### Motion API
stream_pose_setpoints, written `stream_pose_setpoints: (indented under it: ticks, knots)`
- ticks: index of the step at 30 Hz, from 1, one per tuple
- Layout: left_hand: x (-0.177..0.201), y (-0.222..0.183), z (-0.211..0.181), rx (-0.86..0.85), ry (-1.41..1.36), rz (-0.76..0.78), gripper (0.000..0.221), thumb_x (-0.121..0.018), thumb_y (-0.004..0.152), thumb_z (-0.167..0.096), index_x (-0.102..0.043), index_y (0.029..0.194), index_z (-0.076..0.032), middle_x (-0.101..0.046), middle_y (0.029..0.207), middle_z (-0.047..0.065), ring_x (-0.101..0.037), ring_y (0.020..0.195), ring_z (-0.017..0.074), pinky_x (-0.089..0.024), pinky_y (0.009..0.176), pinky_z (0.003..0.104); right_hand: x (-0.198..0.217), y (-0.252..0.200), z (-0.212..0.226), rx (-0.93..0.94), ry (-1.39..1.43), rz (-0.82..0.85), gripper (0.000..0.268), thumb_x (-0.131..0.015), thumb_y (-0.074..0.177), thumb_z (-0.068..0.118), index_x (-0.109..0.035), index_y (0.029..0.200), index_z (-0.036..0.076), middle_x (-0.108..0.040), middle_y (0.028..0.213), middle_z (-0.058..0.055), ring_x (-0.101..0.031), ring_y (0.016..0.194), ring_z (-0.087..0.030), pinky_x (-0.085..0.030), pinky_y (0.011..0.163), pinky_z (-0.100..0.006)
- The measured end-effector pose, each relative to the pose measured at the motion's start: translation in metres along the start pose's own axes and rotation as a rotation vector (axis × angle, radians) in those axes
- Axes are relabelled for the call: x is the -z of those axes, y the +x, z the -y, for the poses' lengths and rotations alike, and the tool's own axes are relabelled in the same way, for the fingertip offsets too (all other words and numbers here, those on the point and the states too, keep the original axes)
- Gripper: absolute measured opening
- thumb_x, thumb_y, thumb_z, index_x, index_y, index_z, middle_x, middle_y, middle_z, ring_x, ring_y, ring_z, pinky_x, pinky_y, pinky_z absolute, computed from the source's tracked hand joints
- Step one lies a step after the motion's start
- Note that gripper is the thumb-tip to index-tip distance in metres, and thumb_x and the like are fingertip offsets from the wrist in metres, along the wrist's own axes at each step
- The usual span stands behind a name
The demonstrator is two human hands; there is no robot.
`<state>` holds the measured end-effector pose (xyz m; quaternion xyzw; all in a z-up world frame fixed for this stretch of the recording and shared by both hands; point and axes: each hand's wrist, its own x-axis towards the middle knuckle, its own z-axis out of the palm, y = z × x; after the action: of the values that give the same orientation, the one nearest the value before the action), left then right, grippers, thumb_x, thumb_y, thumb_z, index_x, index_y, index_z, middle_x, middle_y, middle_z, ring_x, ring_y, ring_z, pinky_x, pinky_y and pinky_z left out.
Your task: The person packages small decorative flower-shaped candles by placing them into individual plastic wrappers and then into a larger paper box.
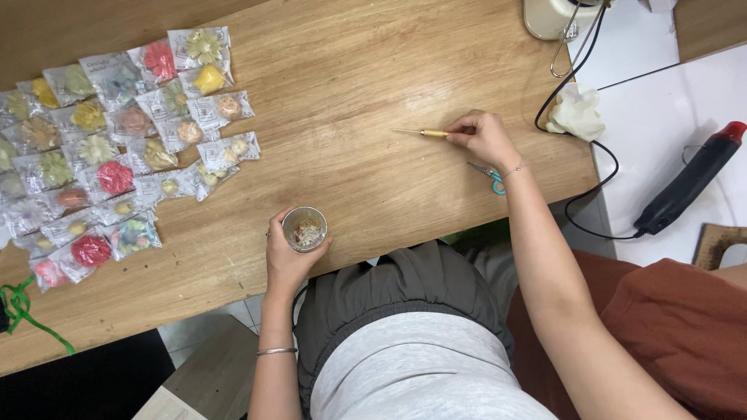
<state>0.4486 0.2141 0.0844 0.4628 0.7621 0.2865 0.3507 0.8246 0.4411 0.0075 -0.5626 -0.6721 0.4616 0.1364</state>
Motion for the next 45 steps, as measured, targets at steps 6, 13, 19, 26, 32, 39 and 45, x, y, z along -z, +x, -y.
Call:
stream_pose_setpoints:
  ticks: [6,13,19,26,32,39,45]
  knots:
    - [-0.001,0.000,0.002,-0.006,-0.002,-0.003,0.086,-0.096,0.065,-0.025,-0.048,0.133,-0.007,-0.067,0.122,0.017,-0.068,0.113,0.0298,-0.055,0.095,0.041,0.001,0.000,0.001,-0.017,-0.002,0.074,0.020,-0.083,0.083,0.009,-0.081,0.102,0.006,-0.077,0.090,-0.009,-0.069,0.080,-0.015,-0.055,0.074,-0.030]
    - [-0.001,0.000,0.002,0.005,0.005,0.006,0.087,-0.096,0.064,-0.026,-0.047,0.133,-0.007,-0.068,0.122,0.016,-0.068,0.113,0.0292,-0.055,0.094,0.040,0.009,-0.014,-0.005,-0.034,-0.002,0.093,0.021,-0.084,0.080,0.007,-0.080,0.101,0.004,-0.077,0.091,-0.009,-0.069,0.080,-0.015,-0.055,0.073,-0.029]
    - [-0.002,0.001,0.006,-0.012,0.003,-0.001,0.087,-0.096,0.064,-0.026,-0.048,0.134,-0.007,-0.067,0.122,0.018,-0.067,0.114,0.0305,-0.054,0.095,0.041,0.005,-0.066,-0.021,-0.086,0.041,-0.269,0.020,-0.082,0.085,0.007,-0.079,0.104,0.003,-0.072,0.093,-0.010,-0.068,0.080,-0.015,-0.054,0.070,-0.029]
    - [-0.001,0.005,0.002,-0.019,0.023,0.014,0.087,-0.097,0.064,-0.026,-0.048,0.134,-0.007,-0.065,0.124,0.018,-0.065,0.116,0.0315,-0.053,0.096,0.042,-0.035,-0.121,-0.032,-0.199,0.064,-0.273,0.021,-0.081,0.087,0.010,-0.078,0.106,0.002,-0.073,0.085,-0.009,-0.066,0.073,-0.014,-0.052,0.067,-0.029]
    - [0.000,0.007,0.004,-0.034,0.048,0.026,0.087,-0.097,0.064,-0.026,-0.049,0.134,-0.007,-0.064,0.126,0.019,-0.065,0.116,0.0319,-0.053,0.096,0.042,-0.045,-0.132,-0.037,-0.188,0.146,-0.244,0.020,-0.081,0.087,0.011,-0.078,0.105,0.001,-0.074,0.086,-0.008,-0.063,0.072,-0.013,-0.052,0.066,-0.028]
    - [0.001,0.005,0.009,-0.070,0.034,0.017,0.087,-0.097,0.065,-0.026,-0.049,0.134,-0.006,-0.064,0.126,0.019,-0.066,0.116,0.0324,-0.054,0.096,0.042,-0.029,-0.101,-0.019,-0.065,0.011,-0.307,0.019,-0.082,0.087,0.009,-0.079,0.104,0.004,-0.071,0.092,-0.009,-0.065,0.074,-0.016,-0.053,0.068,-0.029]
    - [0.000,0.005,0.011,-0.060,0.035,0.023,0.088,-0.098,0.064,-0.027,-0.048,0.134,-0.006,-0.065,0.123,0.019,-0.066,0.115,0.0321,-0.054,0.096,0.042,-0.023,-0.048,-0.016,0.097,-0.074,-0.235,0.017,-0.083,0.086,0.007,-0.079,0.103,0.005,-0.069,0.092,-0.011,-0.068,0.077,-0.020,-0.054,0.070,-0.032]
